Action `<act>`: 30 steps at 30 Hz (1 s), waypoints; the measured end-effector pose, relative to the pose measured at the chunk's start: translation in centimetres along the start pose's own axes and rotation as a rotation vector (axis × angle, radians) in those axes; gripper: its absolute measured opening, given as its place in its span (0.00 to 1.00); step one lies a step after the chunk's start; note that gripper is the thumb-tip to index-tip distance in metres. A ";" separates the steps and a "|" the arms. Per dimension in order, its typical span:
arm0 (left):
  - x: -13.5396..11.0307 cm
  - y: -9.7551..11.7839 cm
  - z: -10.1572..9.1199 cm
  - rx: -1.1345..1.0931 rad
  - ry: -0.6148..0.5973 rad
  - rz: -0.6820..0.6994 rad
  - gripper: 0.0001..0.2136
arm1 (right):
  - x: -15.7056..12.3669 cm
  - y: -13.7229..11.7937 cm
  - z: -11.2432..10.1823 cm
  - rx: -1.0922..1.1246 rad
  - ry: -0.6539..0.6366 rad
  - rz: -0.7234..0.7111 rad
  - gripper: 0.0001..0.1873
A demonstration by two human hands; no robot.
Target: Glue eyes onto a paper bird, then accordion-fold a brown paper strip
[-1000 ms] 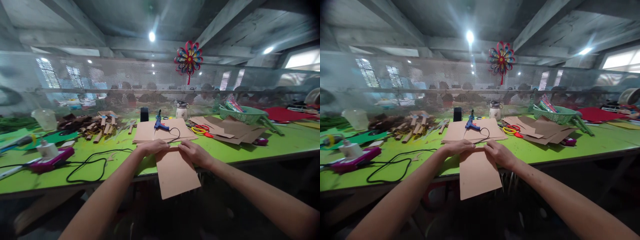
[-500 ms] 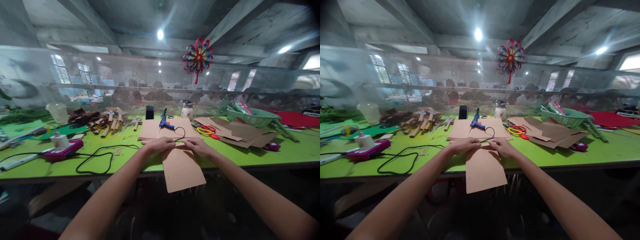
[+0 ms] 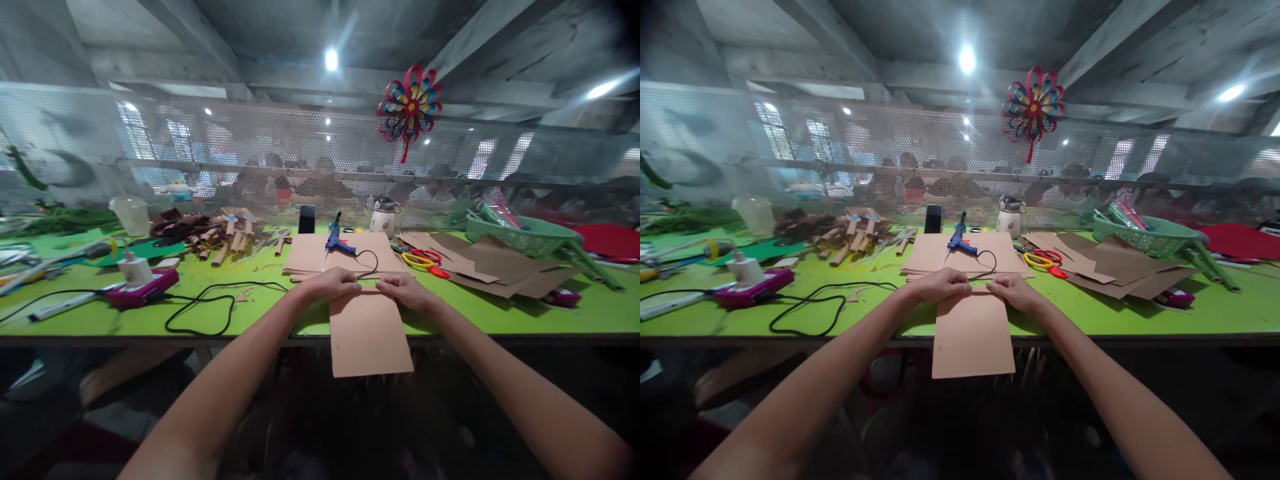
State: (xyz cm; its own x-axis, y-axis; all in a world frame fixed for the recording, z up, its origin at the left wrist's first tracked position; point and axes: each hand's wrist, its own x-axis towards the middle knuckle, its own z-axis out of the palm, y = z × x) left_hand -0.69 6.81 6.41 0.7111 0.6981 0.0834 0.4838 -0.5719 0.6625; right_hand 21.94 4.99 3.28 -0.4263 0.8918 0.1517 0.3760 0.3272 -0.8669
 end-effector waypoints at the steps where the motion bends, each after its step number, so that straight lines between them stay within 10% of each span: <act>1: 0.0 0.0 0.1 -0.006 0.010 0.001 0.18 | 0.0 0.0 0.0 0.016 0.000 0.004 0.26; 17: 0.7 -1.1 0.5 -0.012 -0.017 0.028 0.17 | 0.5 -0.8 0.1 -0.227 -0.241 -0.151 0.22; 30: -0.3 -1.5 -0.9 -0.322 -0.141 -0.106 0.21 | -0.8 -0.1 0.6 -0.141 -0.094 -0.088 0.23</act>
State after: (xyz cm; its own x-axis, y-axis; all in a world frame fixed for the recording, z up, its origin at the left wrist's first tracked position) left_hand -2.12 7.83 6.04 0.7398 0.6672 -0.0867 0.3888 -0.3188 0.8644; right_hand 21.77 4.04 3.00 -0.5350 0.8269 0.1734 0.4426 0.4491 -0.7761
